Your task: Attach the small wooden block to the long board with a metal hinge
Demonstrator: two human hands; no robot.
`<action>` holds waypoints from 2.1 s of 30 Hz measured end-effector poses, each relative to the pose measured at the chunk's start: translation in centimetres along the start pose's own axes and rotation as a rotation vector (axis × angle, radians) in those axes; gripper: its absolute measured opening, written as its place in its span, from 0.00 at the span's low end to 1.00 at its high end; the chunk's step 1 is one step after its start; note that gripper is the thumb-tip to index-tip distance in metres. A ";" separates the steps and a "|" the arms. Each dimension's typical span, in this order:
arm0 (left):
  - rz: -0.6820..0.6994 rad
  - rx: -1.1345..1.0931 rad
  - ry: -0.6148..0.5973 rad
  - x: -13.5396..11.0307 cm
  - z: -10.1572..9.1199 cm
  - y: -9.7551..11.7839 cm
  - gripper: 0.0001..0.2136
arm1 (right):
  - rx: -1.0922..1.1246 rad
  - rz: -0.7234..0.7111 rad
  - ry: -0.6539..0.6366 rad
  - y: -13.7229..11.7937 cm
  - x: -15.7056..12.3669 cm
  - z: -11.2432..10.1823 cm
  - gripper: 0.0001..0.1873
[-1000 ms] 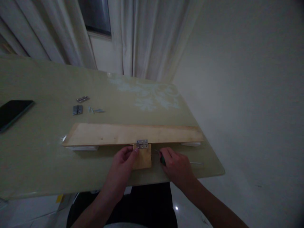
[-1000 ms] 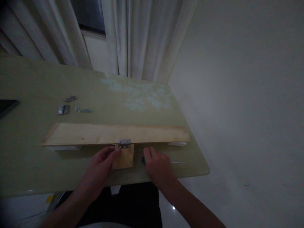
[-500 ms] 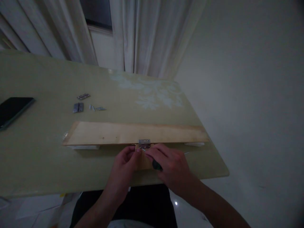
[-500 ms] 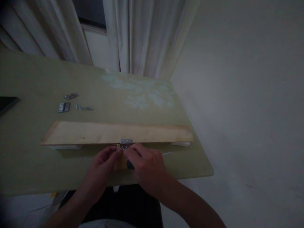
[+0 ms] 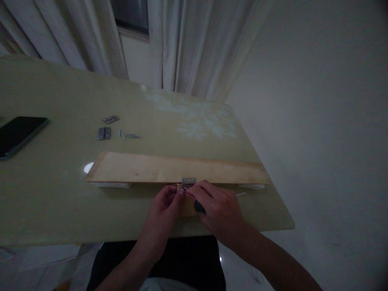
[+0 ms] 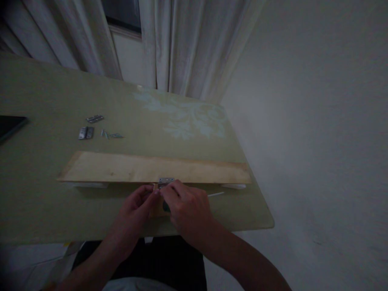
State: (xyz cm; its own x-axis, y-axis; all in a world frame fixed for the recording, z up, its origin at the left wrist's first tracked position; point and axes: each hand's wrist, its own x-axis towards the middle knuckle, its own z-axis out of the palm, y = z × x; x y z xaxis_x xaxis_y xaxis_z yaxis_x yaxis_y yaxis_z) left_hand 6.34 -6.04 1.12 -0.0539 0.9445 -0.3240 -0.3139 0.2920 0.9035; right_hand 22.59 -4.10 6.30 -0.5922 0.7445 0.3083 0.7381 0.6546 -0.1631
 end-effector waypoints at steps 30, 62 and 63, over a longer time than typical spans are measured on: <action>0.104 -0.030 -0.059 0.2 0.1 -0.8 0.15 | 0.216 0.227 -0.228 -0.1 3.0 -0.8 0.10; 0.276 0.163 0.002 -0.7 0.6 -1.2 0.09 | 0.301 0.158 -0.098 -0.2 2.6 -1.1 0.13; 0.270 0.157 0.002 -0.6 0.5 -1.2 0.09 | 0.308 0.160 -0.104 -0.2 2.6 -1.0 0.14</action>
State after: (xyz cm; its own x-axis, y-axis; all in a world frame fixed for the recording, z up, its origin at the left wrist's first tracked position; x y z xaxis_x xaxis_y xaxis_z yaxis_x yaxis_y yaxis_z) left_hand 7.25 -6.88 0.43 -0.1169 0.9909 -0.0670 -0.1374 0.0507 0.9892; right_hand 21.27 -2.42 8.10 -0.5186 0.8397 0.1614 0.7016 0.5257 -0.4810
